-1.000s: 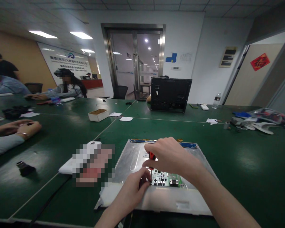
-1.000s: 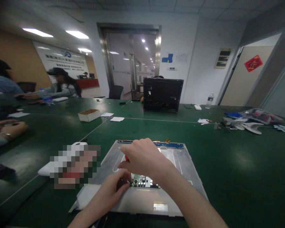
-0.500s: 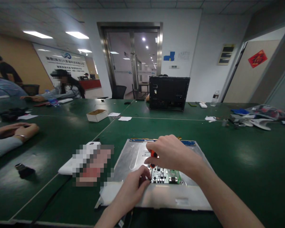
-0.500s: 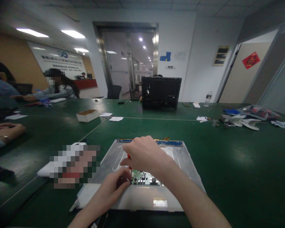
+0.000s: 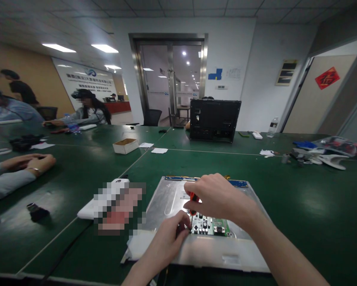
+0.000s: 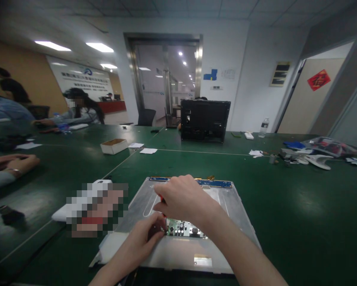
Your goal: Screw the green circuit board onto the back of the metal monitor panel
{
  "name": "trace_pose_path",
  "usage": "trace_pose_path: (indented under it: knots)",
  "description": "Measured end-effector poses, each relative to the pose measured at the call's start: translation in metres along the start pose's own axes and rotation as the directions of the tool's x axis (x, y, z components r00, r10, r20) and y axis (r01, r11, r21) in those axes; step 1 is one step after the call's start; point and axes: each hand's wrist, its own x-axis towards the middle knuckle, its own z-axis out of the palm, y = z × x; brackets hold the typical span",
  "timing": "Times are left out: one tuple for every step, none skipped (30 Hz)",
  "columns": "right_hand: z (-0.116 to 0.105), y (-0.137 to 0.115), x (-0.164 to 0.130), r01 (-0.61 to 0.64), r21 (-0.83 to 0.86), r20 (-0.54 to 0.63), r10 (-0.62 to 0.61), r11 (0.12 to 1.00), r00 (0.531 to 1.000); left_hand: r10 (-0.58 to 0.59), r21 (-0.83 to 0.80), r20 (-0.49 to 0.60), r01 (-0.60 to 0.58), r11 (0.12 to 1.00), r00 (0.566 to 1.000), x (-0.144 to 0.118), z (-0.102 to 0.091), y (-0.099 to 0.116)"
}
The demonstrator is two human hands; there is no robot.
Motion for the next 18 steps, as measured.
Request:
trace_pose_path:
  knots:
    - [0.0000, -0.0004, -0.0001, 0.003, 0.007, 0.002, -0.003, 1.000, 1.000, -0.003, 0.001, -0.004, 0.003, 1.000, 1.000, 0.0000, 0.0003, -0.0008]
    - [-0.0002, -0.0005, -0.0005, 0.009, 0.022, 0.006, -0.009, 1.000, 1.000, -0.006, 0.004, -0.010, 0.006, 1.000, 1.000, 0.0000, 0.0005, -0.0017]
    - [-0.0006, -0.0005, -0.0012, 0.016, 0.039, 0.010, -0.016, 0.999, 1.000, -0.005, 0.006, -0.015, 0.005, 1.000, 1.000, -0.0001, 0.0006, -0.0025]
    - [-0.0011, -0.0003, -0.0021, 0.023, 0.056, 0.014, -0.024, 0.998, 1.000, 0.000, 0.007, -0.018, 0.000, 1.000, 1.000, -0.0003, 0.0007, -0.0031]
    - [-0.0018, -0.0001, -0.0029, 0.032, 0.067, 0.014, -0.033, 0.997, 0.999, 0.006, 0.007, -0.018, -0.006, 1.000, 1.000, -0.0004, 0.0008, -0.0035]
    - [-0.0025, 0.0001, -0.0037, 0.042, 0.074, 0.016, -0.043, 0.996, 0.999, 0.011, 0.007, -0.015, -0.011, 1.000, 1.000, -0.0006, 0.0008, -0.0036]
    - [-0.0031, 0.0001, -0.0041, 0.051, 0.079, 0.018, -0.053, 0.996, 0.998, 0.014, 0.008, -0.012, -0.014, 1.000, 1.000, -0.0008, 0.0007, -0.0035]
    - [-0.0035, -0.0001, -0.0043, 0.056, 0.080, 0.021, -0.058, 0.995, 0.998, 0.014, 0.011, -0.008, -0.014, 1.000, 1.000, -0.0009, 0.0007, -0.0033]
    - [-0.0037, -0.0005, -0.0040, 0.057, 0.080, 0.022, -0.059, 0.995, 0.998, 0.012, 0.014, -0.005, -0.012, 1.000, 1.000, -0.0010, 0.0007, -0.0030]
    - [-0.0037, -0.0011, -0.0033, 0.055, 0.078, 0.020, -0.057, 0.995, 0.998, 0.010, 0.017, -0.003, -0.010, 1.000, 1.000, -0.0009, 0.0008, -0.0027]
    - [-0.0034, -0.0019, -0.0024, 0.050, 0.072, 0.016, -0.051, 0.996, 0.999, 0.009, 0.019, -0.003, -0.009, 1.000, 1.000, -0.0008, 0.0008, -0.0024]
    - [-0.0028, -0.0027, -0.0012, 0.040, 0.060, 0.010, -0.041, 0.997, 0.999, 0.010, 0.020, -0.004, -0.009, 1.000, 1.000, -0.0007, 0.0010, -0.0023]
    - [-0.0021, -0.0035, 0.0001, 0.027, 0.041, 0.001, -0.027, 0.999, 1.000, 0.011, 0.019, -0.007, -0.011, 1.000, 1.000, -0.0005, 0.0011, -0.0022]
    - [-0.0013, -0.0041, 0.0012, 0.013, 0.020, -0.005, -0.013, 1.000, 1.000, 0.012, 0.020, -0.011, -0.012, 1.000, 1.000, -0.0004, 0.0013, -0.0023]
    - [-0.0004, -0.0044, 0.0020, 0.000, 0.002, -0.009, 0.000, 1.000, 1.000, 0.013, 0.019, -0.014, -0.012, 1.000, 1.000, -0.0002, 0.0014, -0.0024]
    - [0.0002, -0.0045, 0.0023, -0.012, -0.010, -0.009, 0.012, 1.000, 1.000, 0.013, 0.016, -0.016, -0.013, 1.000, 1.000, -0.0001, 0.0015, -0.0027]
    - [0.0007, -0.0042, 0.0021, -0.019, -0.009, -0.006, 0.018, 1.000, 1.000, 0.013, 0.013, -0.016, -0.013, 1.000, 1.000, -0.0001, 0.0016, -0.0029]
    - [0.0008, -0.0036, 0.0012, -0.019, 0.004, 0.001, 0.019, 1.000, 1.000, 0.012, 0.011, -0.017, -0.012, 1.000, 1.000, -0.0001, 0.0017, -0.0030]
